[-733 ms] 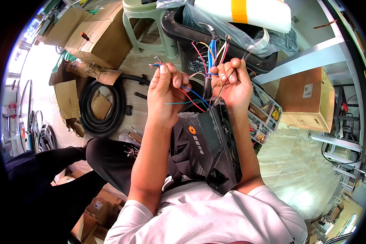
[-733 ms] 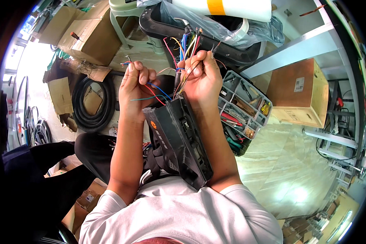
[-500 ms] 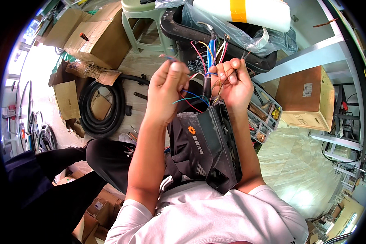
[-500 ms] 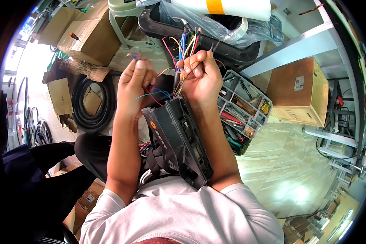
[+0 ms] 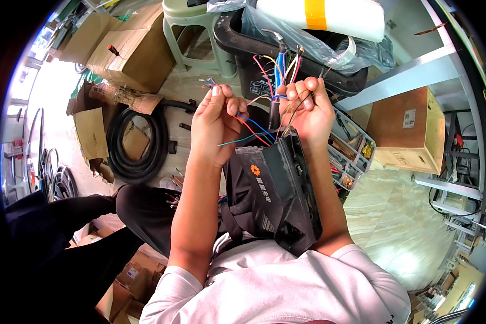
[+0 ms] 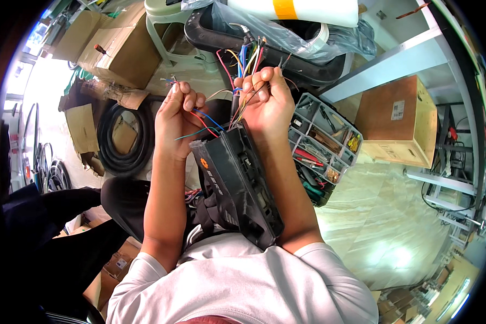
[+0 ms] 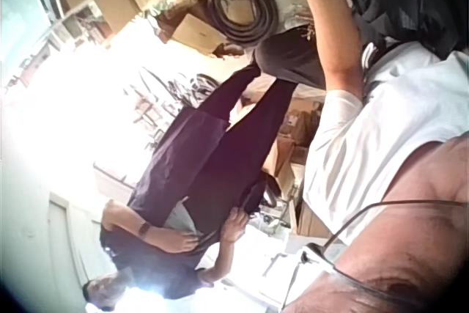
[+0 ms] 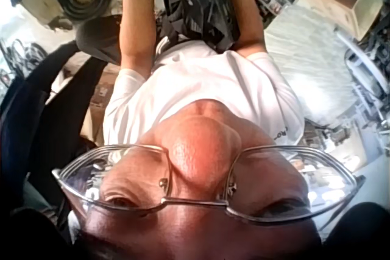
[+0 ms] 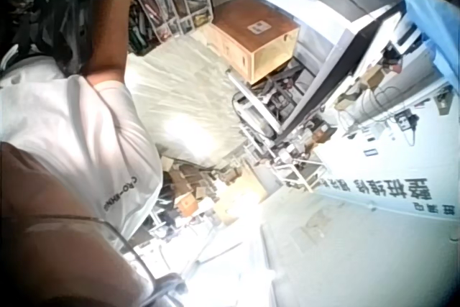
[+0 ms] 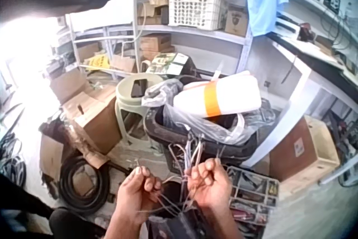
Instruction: The person connects multiple colored wires to a circuit board inside a black plastic charging handle by hand. They hold the bundle of wires and insert specific wire ends into the internal connector of the housing.
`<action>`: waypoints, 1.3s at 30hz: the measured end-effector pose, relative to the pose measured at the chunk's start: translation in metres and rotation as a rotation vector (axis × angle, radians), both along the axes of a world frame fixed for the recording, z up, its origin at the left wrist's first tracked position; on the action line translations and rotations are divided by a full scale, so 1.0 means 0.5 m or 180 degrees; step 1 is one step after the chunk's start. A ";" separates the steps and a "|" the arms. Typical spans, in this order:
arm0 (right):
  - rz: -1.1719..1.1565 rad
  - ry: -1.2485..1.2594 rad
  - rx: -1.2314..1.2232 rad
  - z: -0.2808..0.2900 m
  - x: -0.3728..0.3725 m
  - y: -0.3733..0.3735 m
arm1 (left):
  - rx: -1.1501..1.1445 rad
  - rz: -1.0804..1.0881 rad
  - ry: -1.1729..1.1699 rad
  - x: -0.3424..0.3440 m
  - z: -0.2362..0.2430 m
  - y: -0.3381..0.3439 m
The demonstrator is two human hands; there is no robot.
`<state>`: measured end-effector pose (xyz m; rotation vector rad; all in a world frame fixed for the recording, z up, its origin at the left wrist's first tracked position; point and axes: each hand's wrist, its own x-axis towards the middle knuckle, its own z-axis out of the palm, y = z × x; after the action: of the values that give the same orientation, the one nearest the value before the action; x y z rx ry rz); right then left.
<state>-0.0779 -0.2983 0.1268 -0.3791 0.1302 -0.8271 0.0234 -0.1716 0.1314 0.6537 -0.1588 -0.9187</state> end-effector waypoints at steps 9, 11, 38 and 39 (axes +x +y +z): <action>0.0045 -0.0042 -0.0084 -0.004 -0.001 -0.002 | 0.0221 0.0003 -0.0347 -0.003 0.014 0.003; 0.0048 -0.0044 -0.0094 -0.005 -0.001 -0.003 | 0.0201 0.0014 -0.0338 -0.002 0.013 0.003; -0.0201 0.0328 -0.0122 0.009 0.004 0.009 | 0.1708 -0.0825 -0.4172 -0.006 0.191 0.046; -0.0201 0.0307 -0.0121 0.009 0.004 0.009 | 0.1880 -0.1053 -0.4258 -0.010 0.192 0.034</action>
<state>-0.0760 -0.2936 0.1312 -0.4527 0.2173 -0.8748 0.0186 -0.1547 0.2274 1.7670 -1.2441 -0.6935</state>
